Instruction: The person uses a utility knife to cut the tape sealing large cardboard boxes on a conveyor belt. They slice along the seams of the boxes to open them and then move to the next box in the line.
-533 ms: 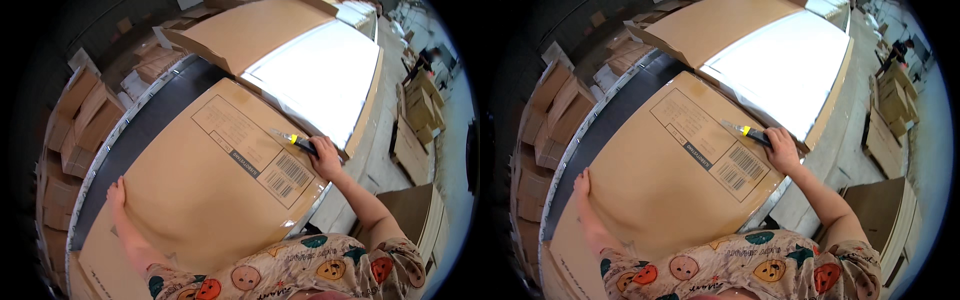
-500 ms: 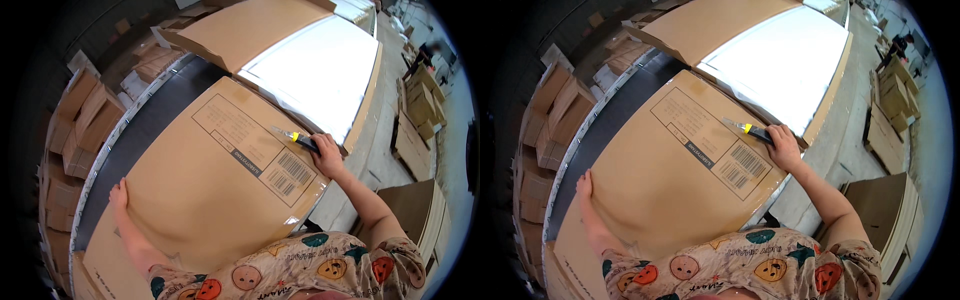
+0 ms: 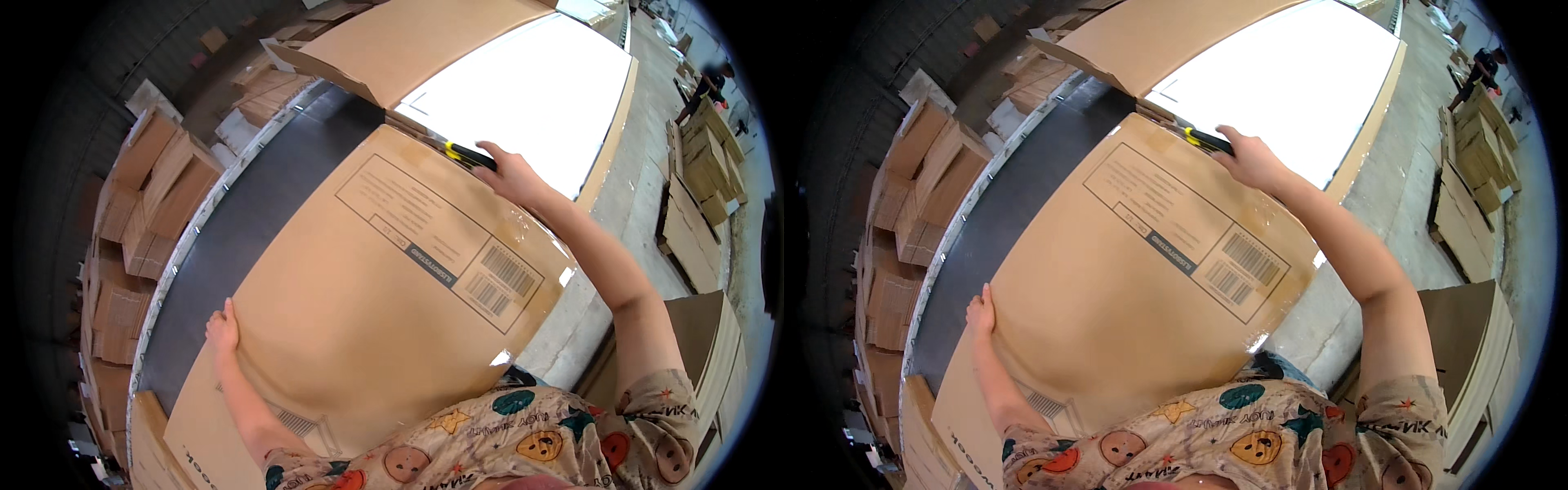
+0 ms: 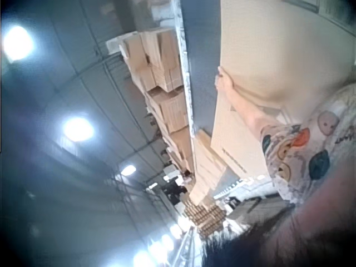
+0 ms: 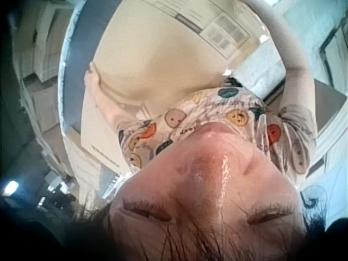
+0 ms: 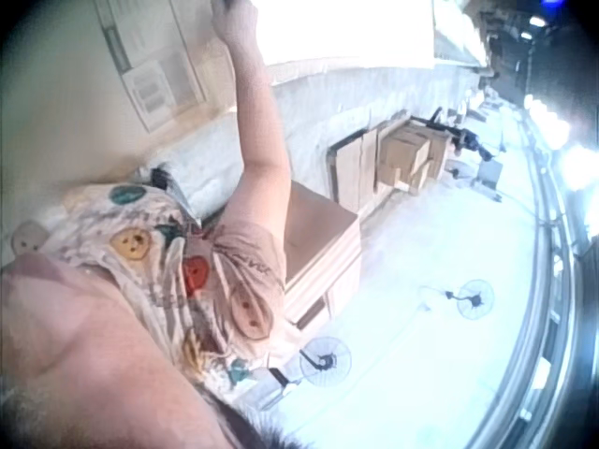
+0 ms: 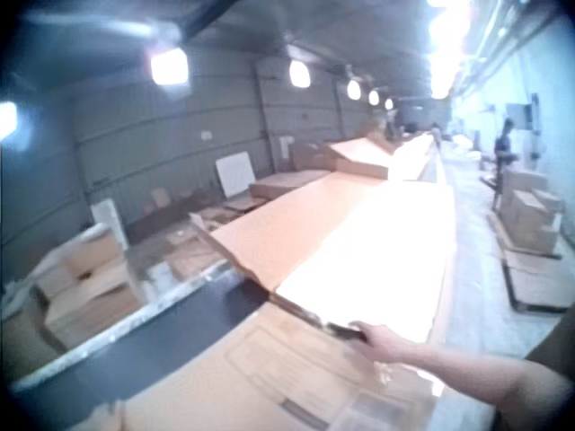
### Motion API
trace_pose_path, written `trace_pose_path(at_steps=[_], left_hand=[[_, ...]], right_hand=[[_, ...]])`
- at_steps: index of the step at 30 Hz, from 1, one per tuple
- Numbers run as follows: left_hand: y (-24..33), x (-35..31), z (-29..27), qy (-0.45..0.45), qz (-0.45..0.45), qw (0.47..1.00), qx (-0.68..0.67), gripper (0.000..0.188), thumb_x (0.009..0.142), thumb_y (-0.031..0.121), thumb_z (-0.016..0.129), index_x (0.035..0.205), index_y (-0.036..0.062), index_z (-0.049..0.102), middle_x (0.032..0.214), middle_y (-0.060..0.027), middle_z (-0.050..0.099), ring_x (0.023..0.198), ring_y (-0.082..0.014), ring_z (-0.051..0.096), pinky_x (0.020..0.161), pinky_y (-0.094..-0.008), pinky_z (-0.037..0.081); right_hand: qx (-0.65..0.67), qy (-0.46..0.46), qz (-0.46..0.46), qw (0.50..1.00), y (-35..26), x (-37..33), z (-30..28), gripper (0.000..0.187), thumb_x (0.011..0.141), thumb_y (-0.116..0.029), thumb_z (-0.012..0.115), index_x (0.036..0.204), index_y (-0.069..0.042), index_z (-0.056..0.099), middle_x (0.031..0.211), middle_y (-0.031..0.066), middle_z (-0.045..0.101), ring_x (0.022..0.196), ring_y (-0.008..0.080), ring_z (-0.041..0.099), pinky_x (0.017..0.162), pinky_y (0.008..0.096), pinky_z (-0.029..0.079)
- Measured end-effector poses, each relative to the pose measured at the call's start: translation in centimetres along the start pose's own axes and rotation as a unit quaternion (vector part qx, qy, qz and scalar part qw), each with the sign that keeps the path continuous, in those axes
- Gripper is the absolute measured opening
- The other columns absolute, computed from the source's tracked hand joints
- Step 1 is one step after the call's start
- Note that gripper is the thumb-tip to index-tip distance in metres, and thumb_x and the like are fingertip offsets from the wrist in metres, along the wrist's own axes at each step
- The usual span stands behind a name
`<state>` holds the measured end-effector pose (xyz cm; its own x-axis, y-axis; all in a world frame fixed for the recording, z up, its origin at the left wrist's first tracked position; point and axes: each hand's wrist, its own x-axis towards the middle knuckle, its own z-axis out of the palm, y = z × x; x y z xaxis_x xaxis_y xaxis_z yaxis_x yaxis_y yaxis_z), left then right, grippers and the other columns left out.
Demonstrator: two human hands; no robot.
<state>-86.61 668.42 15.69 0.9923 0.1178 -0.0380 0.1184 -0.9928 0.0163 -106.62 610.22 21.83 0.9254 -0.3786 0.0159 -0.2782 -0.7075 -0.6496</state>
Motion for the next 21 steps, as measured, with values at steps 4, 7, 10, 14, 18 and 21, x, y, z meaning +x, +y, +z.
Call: trace_pose_path(at_steps=[4, 7, 10, 14, 18, 21], left_hand=[[-0.8, -0.3, 0.3, -0.002, 0.037, 0.999, -0.016, 0.065, 0.094, 0.055, 0.032, 0.118, -0.0012, 0.053, 0.125, -0.0224, 0.05, 0.121, -0.0361, 0.042, 0.103, -0.0451, 0.03], [-2.5, -1.8, 2.7, 0.075, 0.077, 0.993, -0.042, 0.063, 0.095, 0.052, 0.031, 0.132, 0.0011, 0.042, 0.135, -0.0218, 0.041, 0.128, -0.036, 0.034, 0.108, -0.0448, 0.024], [-2.3, -5.0, 4.0, 0.095, 0.071, 0.993, -0.013, 0.062, 0.096, 0.048, 0.031, 0.139, 0.0025, 0.033, 0.142, -0.021, 0.032, 0.132, -0.0355, 0.028, 0.11, -0.0451, 0.02], [1.3, -11.6, 1.7, 0.026, 0.013, 0.999, 0.04, 0.059, 0.096, 0.043, 0.035, 0.14, 0.0038, 0.032, 0.144, -0.0221, 0.029, 0.134, -0.0361, 0.025, 0.11, -0.0466, 0.02], [7.2, -16.6, 5.0, 0.084, 0.077, 0.993, 0.019, 0.056, 0.095, 0.04, 0.042, 0.139, 0.0058, 0.035, 0.142, -0.0239, 0.03, 0.133, -0.0386, 0.026, 0.108, -0.0515, 0.021], [11.4, -19.3, 4.1, 0.14, 0.11, 0.984, 0.001, 0.055, 0.093, 0.04, 0.046, 0.137, 0.0082, 0.038, 0.142, -0.0234, 0.031, 0.132, -0.0381, 0.028, 0.107, -0.053, 0.021]], right_hand=[[-0.11, -0.023, -0.05, 0.992, -2.0, 7.8, 2.2, 0.04, 0.088, -0.018, 0.051, 0.127, -0.009, 0.048, 0.091, 0.0207, 0.065, 0.082, 0.0355, 0.063, 0.076, 0.0424, 0.05], [-0.159, -0.042, -0.1, 0.981, -1.9, 12.0, 2.8, 0.038, 0.086, -0.014, 0.05, 0.123, -0.008, 0.053, 0.089, 0.0205, 0.065, 0.082, 0.0332, 0.064, 0.075, 0.0424, 0.051], [-0.206, -0.096, -0.108, 0.968, -3.1, 14.0, 2.2, 0.038, 0.081, -0.009, 0.051, 0.118, -0.007, 0.06, 0.087, 0.0194, 0.066, 0.081, 0.029, 0.065, 0.072, 0.0395, 0.052], [-0.229, -0.17, -0.088, 0.954, -5.0, 15.4, 2.1, 0.039, 0.079, -0.005, 0.051, 0.118, -0.007, 0.06, 0.085, 0.0186, 0.066, 0.076, 0.0302, 0.066, 0.067, 0.0375, 0.053], [-0.307, -0.159, -0.132, 0.929, -2.6, 18.0, 4.0, 0.033, 0.08, -0.007, 0.056, 0.113, -0.006, 0.061, 0.09, 0.0169, 0.067, 0.086, 0.0298, 0.065, 0.072, 0.0388, 0.053], [-0.329, -0.156, -0.149, 0.919, -6.6, 16.2, 3.6, 0.028, 0.072, -0.006, 0.063, 0.099, -0.003, 0.067, 0.092, 0.0155, 0.067, 0.091, 0.0294, 0.064, 0.074, 0.039, 0.053]])
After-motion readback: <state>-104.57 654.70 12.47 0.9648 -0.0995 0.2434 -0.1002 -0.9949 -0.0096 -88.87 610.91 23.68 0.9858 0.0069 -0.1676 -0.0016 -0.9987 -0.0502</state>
